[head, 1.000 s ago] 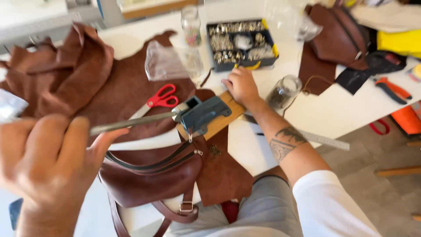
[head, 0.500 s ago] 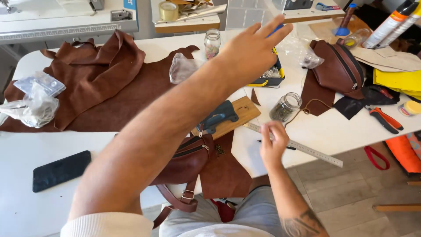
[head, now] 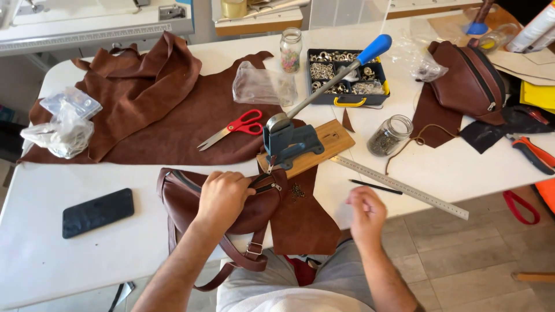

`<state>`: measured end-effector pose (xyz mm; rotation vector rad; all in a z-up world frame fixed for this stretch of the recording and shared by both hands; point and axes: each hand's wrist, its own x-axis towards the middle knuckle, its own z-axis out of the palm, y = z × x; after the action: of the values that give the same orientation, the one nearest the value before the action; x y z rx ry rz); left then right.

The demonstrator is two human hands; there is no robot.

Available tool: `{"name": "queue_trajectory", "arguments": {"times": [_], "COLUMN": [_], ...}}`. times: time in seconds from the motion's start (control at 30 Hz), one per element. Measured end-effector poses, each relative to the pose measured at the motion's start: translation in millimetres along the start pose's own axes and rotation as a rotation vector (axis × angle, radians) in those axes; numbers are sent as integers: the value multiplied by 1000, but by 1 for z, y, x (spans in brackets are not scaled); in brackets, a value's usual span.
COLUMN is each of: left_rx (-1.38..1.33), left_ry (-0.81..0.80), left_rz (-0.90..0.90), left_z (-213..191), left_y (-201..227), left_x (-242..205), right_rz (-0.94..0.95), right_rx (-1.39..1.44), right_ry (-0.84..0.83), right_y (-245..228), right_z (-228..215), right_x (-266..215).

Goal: Assembling a leather bag by installing metal studs with a hand press and trimming excess material with scissors

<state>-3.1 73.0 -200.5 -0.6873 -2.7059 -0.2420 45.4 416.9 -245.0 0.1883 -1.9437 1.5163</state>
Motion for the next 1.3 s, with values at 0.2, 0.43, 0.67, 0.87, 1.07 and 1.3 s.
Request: {"name": "queue_trajectory", "arguments": {"times": [0.2,0.43,0.67,0.87,1.07,1.3], "left_rx": [87,-19,50,103,83,5], "left_ry": [280,173,235,516,545,423], "left_rz": [164,-4,-18,56,167,389], "left_z": [-18,-36,-1,-9,-22,-32], "left_y": [-6,13,18,24,23,28], "left_x": [-26,1,-2,8,5,-15], "right_rz": [66,170,523,598,624,744], "right_rx": [142,-13,266,402,546,662], "right_ry": [-271,-393,-326,-281,-281,-284], "right_y": [-60,-46,-27,-36,-51,-56], "right_z": [57,109,132,142,140,120], "right_x": [6,42,34,35,32,31]}}
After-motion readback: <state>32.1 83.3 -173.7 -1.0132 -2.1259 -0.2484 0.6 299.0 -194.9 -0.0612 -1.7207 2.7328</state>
